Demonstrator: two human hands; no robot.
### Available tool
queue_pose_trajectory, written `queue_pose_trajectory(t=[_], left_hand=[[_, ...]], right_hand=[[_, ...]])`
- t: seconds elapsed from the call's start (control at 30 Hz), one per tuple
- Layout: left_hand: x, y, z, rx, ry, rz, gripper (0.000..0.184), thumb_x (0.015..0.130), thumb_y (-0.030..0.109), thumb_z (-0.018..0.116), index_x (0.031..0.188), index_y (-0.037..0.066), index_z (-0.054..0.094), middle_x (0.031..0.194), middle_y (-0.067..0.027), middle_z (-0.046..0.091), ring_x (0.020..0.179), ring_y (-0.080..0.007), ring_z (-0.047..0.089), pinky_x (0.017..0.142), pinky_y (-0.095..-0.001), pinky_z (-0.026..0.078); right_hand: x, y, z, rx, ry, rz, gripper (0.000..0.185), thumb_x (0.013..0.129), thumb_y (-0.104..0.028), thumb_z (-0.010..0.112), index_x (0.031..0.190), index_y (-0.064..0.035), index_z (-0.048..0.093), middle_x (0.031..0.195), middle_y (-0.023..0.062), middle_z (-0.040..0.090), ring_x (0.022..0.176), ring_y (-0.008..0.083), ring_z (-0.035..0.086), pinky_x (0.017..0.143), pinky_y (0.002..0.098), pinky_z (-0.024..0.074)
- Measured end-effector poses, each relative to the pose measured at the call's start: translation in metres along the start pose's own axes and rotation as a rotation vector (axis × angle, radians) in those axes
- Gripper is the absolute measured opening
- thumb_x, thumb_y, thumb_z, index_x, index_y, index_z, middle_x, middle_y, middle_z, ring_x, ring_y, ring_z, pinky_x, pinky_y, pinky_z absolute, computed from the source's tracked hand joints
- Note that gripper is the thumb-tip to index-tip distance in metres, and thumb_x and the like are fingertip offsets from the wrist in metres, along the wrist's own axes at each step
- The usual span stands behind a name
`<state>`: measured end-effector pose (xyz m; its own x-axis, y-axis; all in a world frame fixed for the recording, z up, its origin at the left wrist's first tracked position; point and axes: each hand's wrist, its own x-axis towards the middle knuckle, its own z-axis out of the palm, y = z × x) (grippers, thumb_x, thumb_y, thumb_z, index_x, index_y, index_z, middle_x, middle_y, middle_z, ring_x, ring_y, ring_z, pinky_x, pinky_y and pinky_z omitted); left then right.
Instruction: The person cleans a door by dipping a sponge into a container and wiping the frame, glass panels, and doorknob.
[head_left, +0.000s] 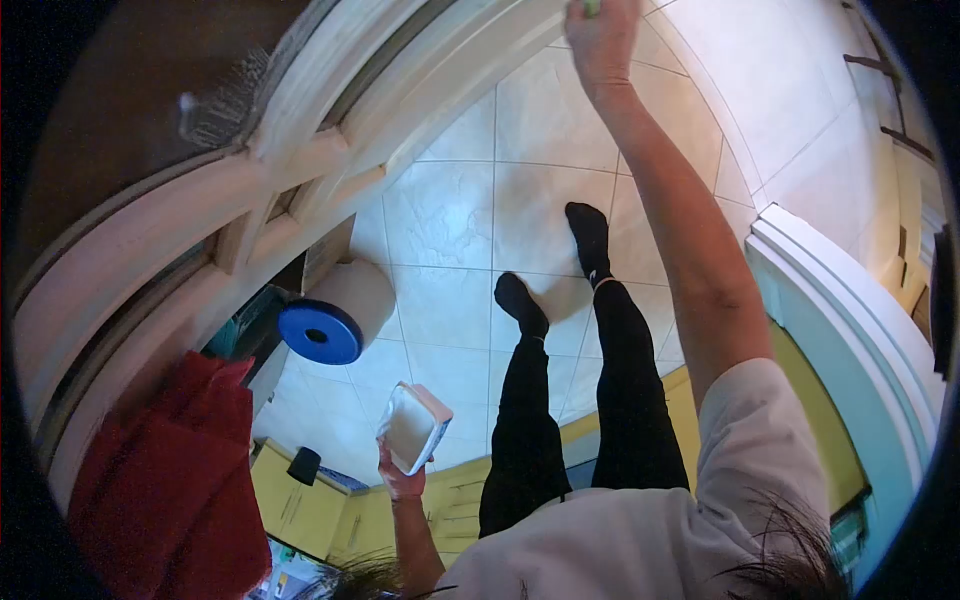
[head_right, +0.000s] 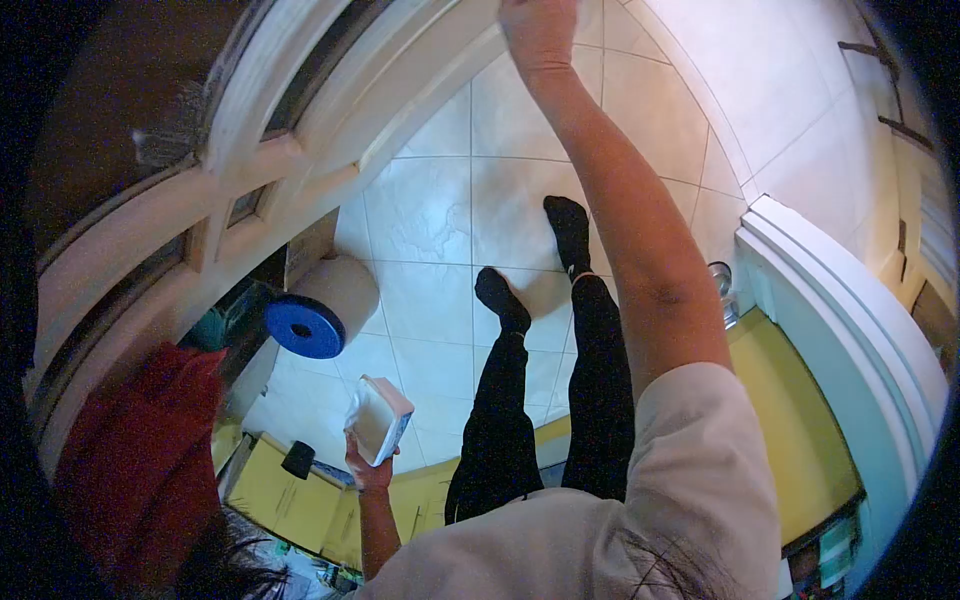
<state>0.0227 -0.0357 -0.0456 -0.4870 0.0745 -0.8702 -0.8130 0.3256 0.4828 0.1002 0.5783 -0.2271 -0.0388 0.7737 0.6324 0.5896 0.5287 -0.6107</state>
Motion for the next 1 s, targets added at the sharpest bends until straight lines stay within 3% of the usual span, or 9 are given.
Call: queue_pose_trajectory(t=[0.03, 0.1, 0.17, 0.23, 0.37, 0.4, 0.5, 0.7, 1.0], left_hand=[[0.001, 0.0, 0.001, 0.002, 0.012, -0.002, 0.049, 0.084, 0.051, 0.042, 0.116, 0.015, 0.044, 0.107, -0.0057, 0.054, 0.087, -0.0257, 0.056, 0.05, -0.0393, 0.047], [-0.001, 0.001, 0.001, 0.012, 0.033, -0.031, 0.049, 0.083, 0.049, 0.045, 0.117, 0.014, 0.044, 0.107, -0.006, 0.054, 0.089, -0.0264, 0.056, 0.05, -0.0397, 0.047], [0.009, 0.0, 0.002, 0.079, -0.004, -0.036, 0.05, 0.083, 0.049, 0.045, 0.119, 0.014, 0.043, 0.111, -0.0066, 0.053, 0.092, -0.0281, 0.055, 0.052, -0.0413, 0.047], [0.018, -0.001, 0.01, -0.051, 0.111, -0.105, 0.048, 0.085, 0.048, 0.042, 0.116, 0.011, 0.044, 0.102, -0.0098, 0.056, 0.081, -0.0278, 0.058, 0.05, -0.0388, 0.048], [0.026, -0.006, 0.004, -0.04, 0.035, -0.085, 0.049, 0.087, 0.049, 0.039, 0.12, 0.013, 0.042, 0.111, -0.0085, 0.053, 0.092, -0.0265, 0.055, 0.054, -0.0399, 0.048], [0.026, -0.004, 0.01, -0.045, 0.026, -0.079, 0.049, 0.087, 0.049, 0.039, 0.119, 0.011, 0.043, 0.11, -0.0088, 0.054, 0.091, -0.0261, 0.056, 0.054, -0.0395, 0.048], [0.022, -0.006, 0.016, -0.001, 0.069, -0.043, 0.051, 0.085, 0.051, 0.041, 0.117, 0.011, 0.043, 0.106, -0.0087, 0.055, 0.086, -0.0252, 0.057, 0.052, -0.0386, 0.048], [0.022, -0.012, 0.014, -0.044, 0.071, 0.037, 0.052, 0.084, 0.052, 0.043, 0.115, 0.011, 0.044, 0.099, -0.0078, 0.055, 0.079, -0.0242, 0.057, 0.05, -0.0376, 0.047], [0.021, -0.01, -0.027, -0.06, 0.024, -0.01, 0.054, 0.079, 0.048, 0.049, 0.119, 0.012, 0.042, 0.109, -0.0092, 0.052, 0.089, -0.0284, 0.055, 0.052, -0.0389, 0.048]], right_hand=[[0.003, -0.009, -0.001, 0.005, -0.008, 0.008, 0.023, 0.069, 0.0, 0.051, 0.091, 0.0024, 0.052, 0.09, 0.0206, 0.053, 0.087, 0.0354, 0.05, 0.079, 0.0426, 0.0401], [0.008, -0.027, 0.002, 0.412, 0.025, 0.746, 0.02, 0.07, -0.001, 0.052, 0.09, 0.0023, 0.052, 0.088, 0.0205, 0.052, 0.084, 0.0341, 0.05, 0.075, 0.0404, 0.0402], [-0.003, -0.036, 0.039, 0.535, -0.078, 0.879, 0.016, 0.072, -0.002, 0.055, 0.087, 0.0024, 0.053, 0.081, 0.0185, 0.052, 0.08, 0.0305, 0.05, 0.073, 0.0386, 0.04], [-0.021, -0.072, 0.075, 0.241, 0.265, 0.547, 0.014, 0.074, -0.004, 0.054, 0.086, 0.0026, 0.053, 0.077, 0.018, 0.052, 0.076, 0.0299, 0.05, 0.073, 0.0383, 0.0399], [-0.118, -0.155, 0.093, 0.249, 0.124, 0.581, 0.025, 0.072, -0.008, 0.055, 0.092, 0.0033, 0.045, 0.083, 0.0164, 0.047, 0.078, 0.0314, 0.048, 0.074, 0.0396, 0.0387], [-0.15, -0.185, 0.091, 0.351, -0.024, 0.655, 0.033, 0.066, 0.0, 0.055, 0.097, 0.0033, 0.043, 0.095, 0.0216, 0.042, 0.093, 0.0364, 0.041, 0.082, 0.0415, 0.0352], [-0.22, -0.257, 0.066, 0.587, -0.409, 0.668, 0.031, 0.069, -0.001, 0.057, 0.099, -0.0032, 0.048, 0.091, 0.0157, 0.049, 0.087, 0.0322, 0.048, 0.078, 0.0396, 0.0416], [-0.167, -0.243, 0.022, 0.493, -0.459, 0.429, 0.044, 0.059, 0.003, 0.055, 0.102, -0.0042, 0.053, 0.098, 0.0157, 0.051, 0.098, 0.0348, 0.045, 0.087, 0.0445, 0.0357], [-0.225, -0.211, 0.031, 0.266, -0.736, -0.149, 0.028, 0.07, -0.011, 0.052, 0.098, -0.0084, 0.059, 0.102, 0.0093, 0.053, 0.104, 0.0294, 0.046, 0.081, 0.0419, 0.0397]])
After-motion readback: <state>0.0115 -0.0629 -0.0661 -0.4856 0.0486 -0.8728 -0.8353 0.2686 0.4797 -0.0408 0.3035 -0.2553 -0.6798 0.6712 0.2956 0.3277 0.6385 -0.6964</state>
